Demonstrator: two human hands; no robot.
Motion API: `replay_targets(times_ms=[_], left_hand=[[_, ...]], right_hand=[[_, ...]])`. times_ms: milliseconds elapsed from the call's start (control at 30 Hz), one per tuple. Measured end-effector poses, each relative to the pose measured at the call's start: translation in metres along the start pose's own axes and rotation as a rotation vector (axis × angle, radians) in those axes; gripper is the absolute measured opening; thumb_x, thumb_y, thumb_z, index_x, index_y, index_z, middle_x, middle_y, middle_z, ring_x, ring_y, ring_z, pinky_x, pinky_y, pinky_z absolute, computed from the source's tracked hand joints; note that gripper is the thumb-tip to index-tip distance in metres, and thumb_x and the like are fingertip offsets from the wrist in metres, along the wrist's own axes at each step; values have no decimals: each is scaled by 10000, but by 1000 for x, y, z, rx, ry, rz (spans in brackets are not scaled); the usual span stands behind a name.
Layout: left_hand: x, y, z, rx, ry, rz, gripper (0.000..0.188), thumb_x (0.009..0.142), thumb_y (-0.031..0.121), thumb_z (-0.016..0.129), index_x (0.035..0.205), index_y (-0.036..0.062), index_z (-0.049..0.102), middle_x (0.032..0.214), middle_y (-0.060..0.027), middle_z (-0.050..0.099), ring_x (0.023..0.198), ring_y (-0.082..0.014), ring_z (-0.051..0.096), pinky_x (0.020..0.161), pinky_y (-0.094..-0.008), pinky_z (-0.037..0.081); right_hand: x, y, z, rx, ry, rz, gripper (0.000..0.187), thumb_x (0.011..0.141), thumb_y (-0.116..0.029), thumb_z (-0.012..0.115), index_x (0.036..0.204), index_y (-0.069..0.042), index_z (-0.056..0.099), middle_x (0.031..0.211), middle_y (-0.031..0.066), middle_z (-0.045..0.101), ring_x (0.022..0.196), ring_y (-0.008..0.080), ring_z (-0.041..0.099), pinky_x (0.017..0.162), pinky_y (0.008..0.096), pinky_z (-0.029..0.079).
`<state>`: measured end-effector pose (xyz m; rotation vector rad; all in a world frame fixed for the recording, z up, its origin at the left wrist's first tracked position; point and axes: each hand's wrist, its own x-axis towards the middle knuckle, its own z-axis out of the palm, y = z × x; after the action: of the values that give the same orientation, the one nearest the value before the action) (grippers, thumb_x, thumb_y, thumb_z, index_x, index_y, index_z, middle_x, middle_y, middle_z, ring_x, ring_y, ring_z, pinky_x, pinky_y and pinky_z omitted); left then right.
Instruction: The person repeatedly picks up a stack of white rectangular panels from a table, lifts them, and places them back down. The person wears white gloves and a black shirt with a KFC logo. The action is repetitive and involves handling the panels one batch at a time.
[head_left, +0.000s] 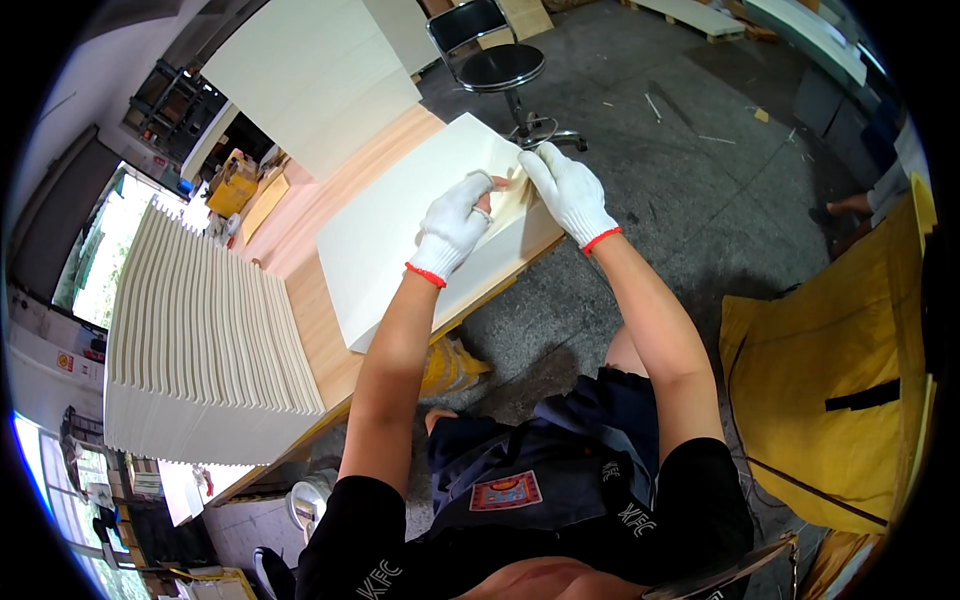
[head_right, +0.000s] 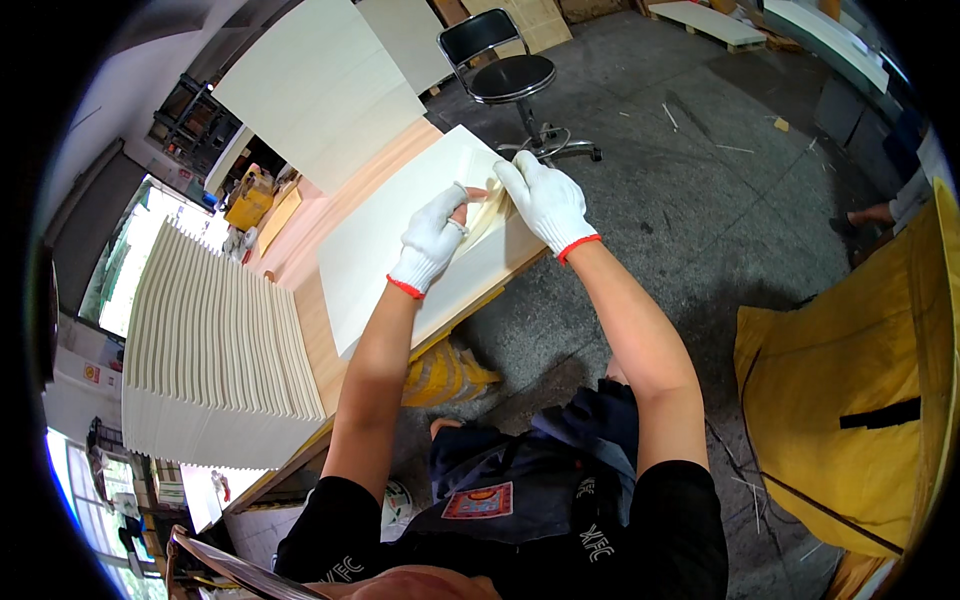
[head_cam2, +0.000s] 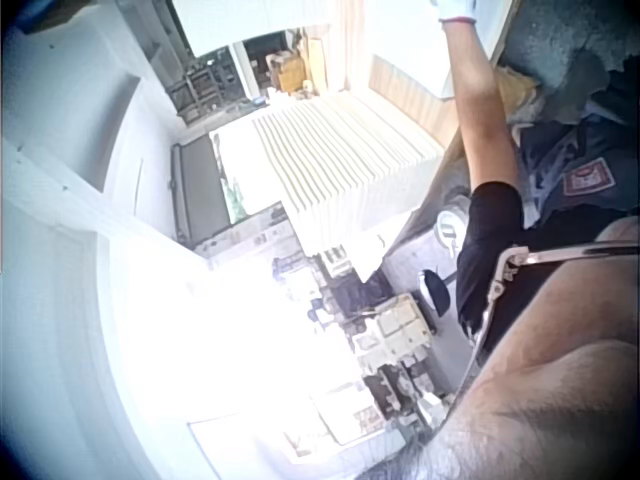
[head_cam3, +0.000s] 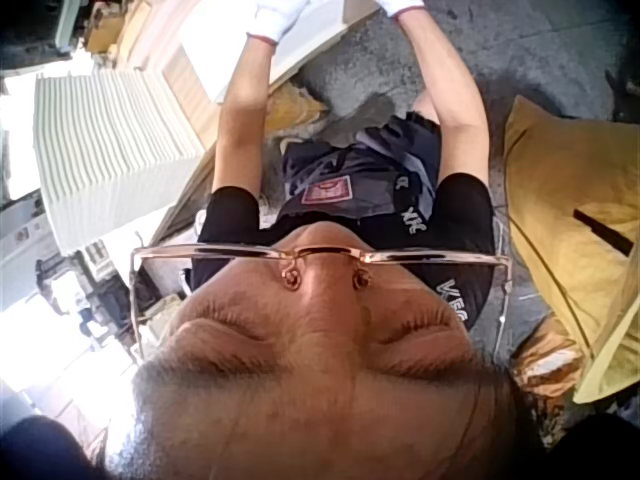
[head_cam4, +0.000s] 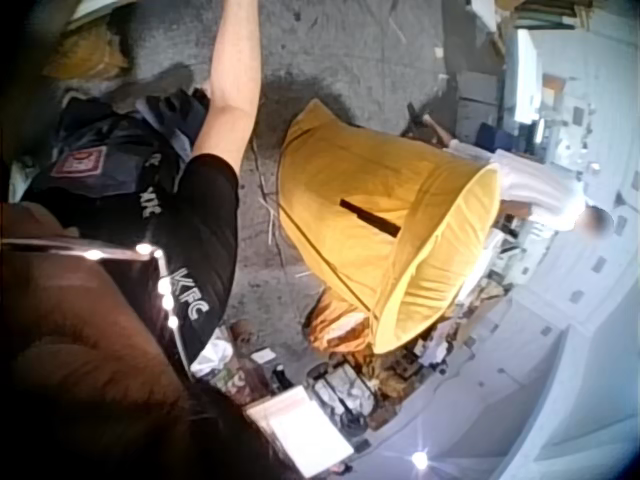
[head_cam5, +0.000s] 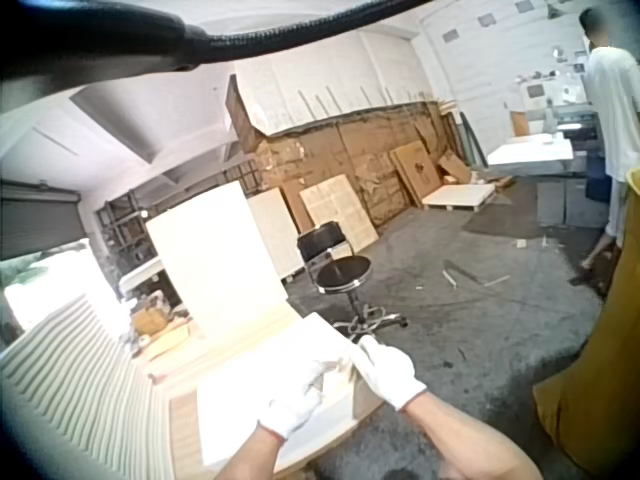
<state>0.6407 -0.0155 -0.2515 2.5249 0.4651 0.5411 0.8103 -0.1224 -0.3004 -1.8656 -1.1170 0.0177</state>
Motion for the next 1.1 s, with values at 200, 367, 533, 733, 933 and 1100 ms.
replay_targets(times_ms=[200, 367, 533, 733, 933, 1100], left_hand=[[-1, 5, 4, 137, 27, 45, 284, 911, 258, 691, 1138, 88, 687, 1014, -138, 712, 918, -246, 680, 826, -349, 518], [1, 8, 3, 84, -9, -21, 288, 917, 258, 682, 1157, 98, 687, 1046, -146, 710, 946, -273, 685, 845, -359, 520], [0, -5, 8, 40, 89, 36, 256, 973, 193, 549, 1164, 90, 686, 1073, -147, 708, 961, -299, 681, 864, -366, 517], [2, 2, 5, 93, -26, 9, 283, 919, 205, 649, 1174, 86, 680, 1088, -137, 711, 998, -286, 677, 888, -359, 515], [2, 3, 9, 148, 14, 2, 431, 806, 338, 794, 1172, 140, 681, 1062, -88, 695, 1003, -284, 648, 898, -379, 503], [3, 6, 7, 92, 5, -60, 458, 780, 263, 832, 1178, 100, 675, 1087, -125, 712, 995, -269, 675, 886, -364, 516]], right_hand=[[0, 0, 2, -14, -6, -9, 427, 1024, -481, 396, 1114, -109, 584, 916, 228, 691, 869, 431, 657, 747, 528, 481], [0, 4, 3, -13, 12, -20, 477, 1018, -530, 399, 1046, -86, 570, 876, 227, 699, 862, 418, 676, 748, 527, 496], [-1, -5, -2, 8, -17, 9, 496, 1014, -546, 400, 1037, -81, 571, 869, 220, 704, 863, 413, 681, 760, 522, 499], [-1, -3, 0, -7, -3, 12, 493, 1014, -542, 401, 1044, -82, 573, 870, 220, 705, 864, 409, 685, 769, 518, 500], [-1, -4, 0, -13, 1, 13, 476, 1017, -527, 403, 1045, -82, 571, 868, 217, 703, 853, 406, 683, 762, 517, 501], [-2, -4, -1, 10, -5, 19, 468, 1018, -520, 407, 1042, -83, 571, 868, 216, 701, 842, 409, 681, 757, 518, 501]])
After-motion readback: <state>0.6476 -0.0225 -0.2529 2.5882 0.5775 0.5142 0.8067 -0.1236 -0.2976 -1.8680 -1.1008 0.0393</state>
